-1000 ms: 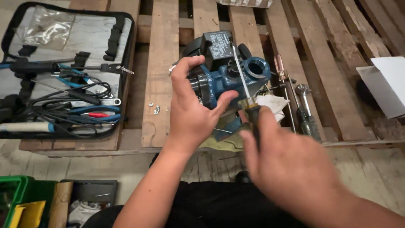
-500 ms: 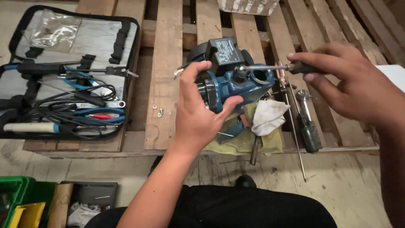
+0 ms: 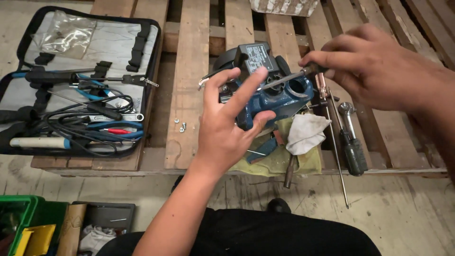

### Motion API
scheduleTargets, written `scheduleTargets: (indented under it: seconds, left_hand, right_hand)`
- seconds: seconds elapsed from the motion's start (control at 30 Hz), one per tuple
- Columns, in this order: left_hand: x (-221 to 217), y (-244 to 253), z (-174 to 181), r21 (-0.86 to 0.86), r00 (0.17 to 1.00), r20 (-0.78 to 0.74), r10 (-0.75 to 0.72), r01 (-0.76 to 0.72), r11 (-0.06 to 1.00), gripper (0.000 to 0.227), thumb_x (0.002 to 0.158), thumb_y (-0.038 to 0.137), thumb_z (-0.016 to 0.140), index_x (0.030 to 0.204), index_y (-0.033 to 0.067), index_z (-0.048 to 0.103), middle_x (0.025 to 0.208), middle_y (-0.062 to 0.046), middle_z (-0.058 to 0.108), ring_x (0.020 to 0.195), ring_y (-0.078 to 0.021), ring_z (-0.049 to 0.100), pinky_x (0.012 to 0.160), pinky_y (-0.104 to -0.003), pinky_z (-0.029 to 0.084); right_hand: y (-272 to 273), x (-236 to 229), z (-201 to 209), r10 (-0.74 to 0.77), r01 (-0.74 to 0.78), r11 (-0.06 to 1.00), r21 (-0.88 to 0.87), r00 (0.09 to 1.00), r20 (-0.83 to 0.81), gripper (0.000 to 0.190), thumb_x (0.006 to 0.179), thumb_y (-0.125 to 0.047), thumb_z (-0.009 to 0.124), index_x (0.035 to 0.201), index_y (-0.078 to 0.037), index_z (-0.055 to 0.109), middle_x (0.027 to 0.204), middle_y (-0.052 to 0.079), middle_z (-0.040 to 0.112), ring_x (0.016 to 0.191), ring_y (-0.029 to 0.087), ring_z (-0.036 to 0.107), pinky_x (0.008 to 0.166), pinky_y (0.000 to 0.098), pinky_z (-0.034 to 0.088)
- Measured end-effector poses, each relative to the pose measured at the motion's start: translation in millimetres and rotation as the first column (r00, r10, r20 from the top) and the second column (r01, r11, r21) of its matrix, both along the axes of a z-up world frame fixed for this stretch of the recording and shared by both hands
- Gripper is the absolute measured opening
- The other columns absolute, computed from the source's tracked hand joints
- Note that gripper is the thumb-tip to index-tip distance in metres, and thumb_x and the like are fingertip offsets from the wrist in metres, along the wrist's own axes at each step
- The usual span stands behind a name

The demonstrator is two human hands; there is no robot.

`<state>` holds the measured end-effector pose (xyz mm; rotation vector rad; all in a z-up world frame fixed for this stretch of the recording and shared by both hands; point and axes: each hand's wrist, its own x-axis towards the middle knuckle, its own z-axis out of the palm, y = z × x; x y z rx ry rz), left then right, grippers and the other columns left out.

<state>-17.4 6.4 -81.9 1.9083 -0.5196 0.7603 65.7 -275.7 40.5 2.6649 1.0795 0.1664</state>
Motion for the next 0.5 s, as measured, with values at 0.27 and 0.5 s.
scheduleTargets:
  seconds: [0.27, 0.5]
  left_hand:
    - [-1.6, 0.0, 7.4, 0.028, 0.999, 0.024, 0.035, -0.036, 0.999, 0.049, 0.097, 0.036, 0.082, 0.139, 0.0305, 0.057, 0.142, -0.011, 0.048, 0.135, -0.0329, 0.057, 0.092, -0.048, 0.067]
    - [-2.6, -0.8, 8.2, -0.03, 0.999, -0.05, -0.007, 0.006, 1.0, 0.08, 0.1, 0.042, 0.077, 0.157, 0.0234, 0.024, 0.147, -0.012, 0.049, 0.136, -0.0255, 0.058, 0.089, -0.043, 0.066]
  right_hand:
    - [9.4, -11.3, 12.0, -0.127, 0.122, 0.988, -0.094, 0.991, -0.043, 0.06, 0.099, -0.034, 0.051, 0.158, -0.039, 0.047, 0.119, 0.0, 0.07, 0.109, 0.028, 0.052, 0.085, 0.0433, 0.051]
    - [47.0, -91.6, 13.6, -0.52, 0.51, 0.854, -0.099, 0.838, -0.165, 0.07, 0.099, -0.032, 0.052, 0.164, -0.049, 0.033, 0.08, -0.003, 0.073, 0.06, 0.015, 0.066, 0.049, 0.0285, 0.057]
